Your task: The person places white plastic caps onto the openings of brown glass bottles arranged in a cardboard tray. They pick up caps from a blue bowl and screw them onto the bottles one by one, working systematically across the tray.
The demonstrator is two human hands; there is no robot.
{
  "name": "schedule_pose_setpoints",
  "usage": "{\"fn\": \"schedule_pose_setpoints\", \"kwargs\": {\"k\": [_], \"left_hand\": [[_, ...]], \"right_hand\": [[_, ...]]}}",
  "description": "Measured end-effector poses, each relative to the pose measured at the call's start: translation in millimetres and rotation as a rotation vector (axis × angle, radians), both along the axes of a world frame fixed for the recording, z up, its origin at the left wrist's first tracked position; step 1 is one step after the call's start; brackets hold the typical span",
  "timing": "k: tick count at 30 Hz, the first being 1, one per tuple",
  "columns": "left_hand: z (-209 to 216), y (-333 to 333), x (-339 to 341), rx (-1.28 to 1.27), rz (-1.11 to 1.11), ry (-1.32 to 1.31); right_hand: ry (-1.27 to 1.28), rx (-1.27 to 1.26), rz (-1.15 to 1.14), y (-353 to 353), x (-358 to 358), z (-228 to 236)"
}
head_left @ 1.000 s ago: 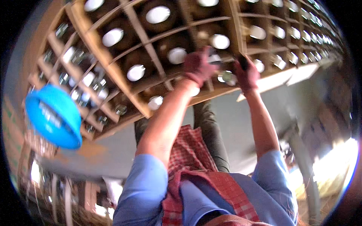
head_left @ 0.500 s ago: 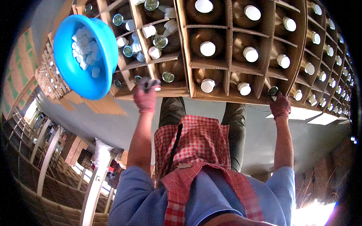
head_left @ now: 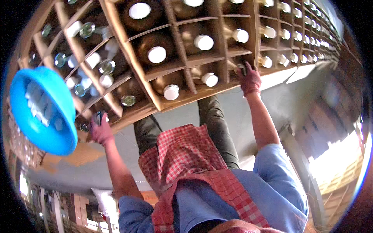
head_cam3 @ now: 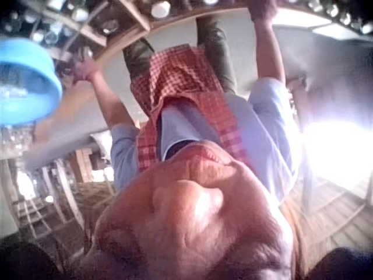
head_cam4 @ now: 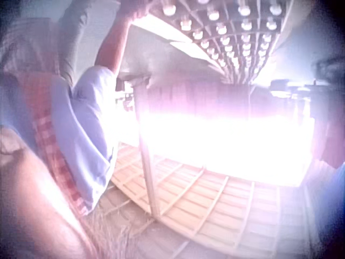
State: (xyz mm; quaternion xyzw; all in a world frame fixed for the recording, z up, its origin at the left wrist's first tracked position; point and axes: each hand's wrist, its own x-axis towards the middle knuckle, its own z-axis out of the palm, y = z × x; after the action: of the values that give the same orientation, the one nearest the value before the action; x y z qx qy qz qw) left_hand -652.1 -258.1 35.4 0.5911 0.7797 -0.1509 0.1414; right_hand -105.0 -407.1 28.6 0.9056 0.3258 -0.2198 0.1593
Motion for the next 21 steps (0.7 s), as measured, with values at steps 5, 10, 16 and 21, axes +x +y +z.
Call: {"fn": "schedule_pose_setpoints", "kwargs": {"k": [5,10,16,21], "left_hand": [[-15,21,18,-0.004,-0.03,0.017],[-39,39,41,-0.129,0.333,-0.103],[-56,26,8,0.21,0.09,-0.228],[-26,33,-5,0.089,0.286,-0.561]], "right_hand": [[0.093,0.191,0.103,-14,2,-52],[0.05,0.391,0.386,-27,32,-58],[-0.135,-0.007,0.191,-4,10,-49],[0.276,0.446,-0.159,-22,10,-39]]}}
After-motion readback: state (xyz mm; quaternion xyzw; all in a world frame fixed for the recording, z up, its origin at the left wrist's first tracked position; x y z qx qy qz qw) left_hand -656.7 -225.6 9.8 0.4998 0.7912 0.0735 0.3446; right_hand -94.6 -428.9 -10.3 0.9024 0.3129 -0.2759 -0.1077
